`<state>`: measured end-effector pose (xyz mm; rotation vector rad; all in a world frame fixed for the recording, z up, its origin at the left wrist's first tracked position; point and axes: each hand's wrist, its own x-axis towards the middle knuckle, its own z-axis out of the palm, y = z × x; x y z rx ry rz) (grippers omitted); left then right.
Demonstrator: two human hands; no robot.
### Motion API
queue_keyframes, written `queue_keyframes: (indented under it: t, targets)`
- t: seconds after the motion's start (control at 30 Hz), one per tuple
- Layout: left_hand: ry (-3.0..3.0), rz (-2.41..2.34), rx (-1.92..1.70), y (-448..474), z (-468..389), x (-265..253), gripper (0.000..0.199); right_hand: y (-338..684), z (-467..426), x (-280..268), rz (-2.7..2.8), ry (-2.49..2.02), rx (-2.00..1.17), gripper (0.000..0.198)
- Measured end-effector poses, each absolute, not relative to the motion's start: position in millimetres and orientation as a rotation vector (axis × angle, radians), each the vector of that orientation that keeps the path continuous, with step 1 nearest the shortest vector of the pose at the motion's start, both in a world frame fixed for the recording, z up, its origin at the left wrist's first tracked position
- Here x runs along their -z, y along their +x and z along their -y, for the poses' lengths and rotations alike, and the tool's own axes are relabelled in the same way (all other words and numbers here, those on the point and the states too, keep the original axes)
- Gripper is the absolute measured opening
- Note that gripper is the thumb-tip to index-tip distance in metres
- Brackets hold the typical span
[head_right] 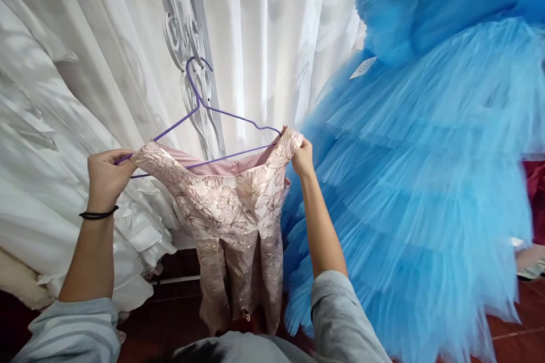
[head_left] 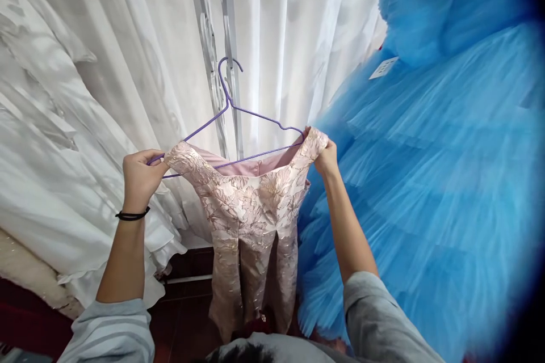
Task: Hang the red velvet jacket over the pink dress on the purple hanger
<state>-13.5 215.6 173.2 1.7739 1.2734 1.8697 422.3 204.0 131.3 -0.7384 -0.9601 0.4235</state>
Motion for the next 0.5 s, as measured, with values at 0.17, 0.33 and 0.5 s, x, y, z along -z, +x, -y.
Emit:
queue_keyframes:
  t: [0.17, 0.33, 0.5]
  targets:
    - [1.895, -1.245, -1.849, -24, -228, -179, 0.031, 419, -220, -190, 1.530, -1.016, -0.301, 0.032]
    - [2.100, -1.221, -1.656, -32, -242, -172, 0.028, 425, -214, -222, 2.060, -1.553, 0.083, 0.028]
    - [1.956, -0.927, -1.419, -40, -247, -165, 0.036, 421, -174, -227, 2.057, -1.429, 0.178, 0.018]
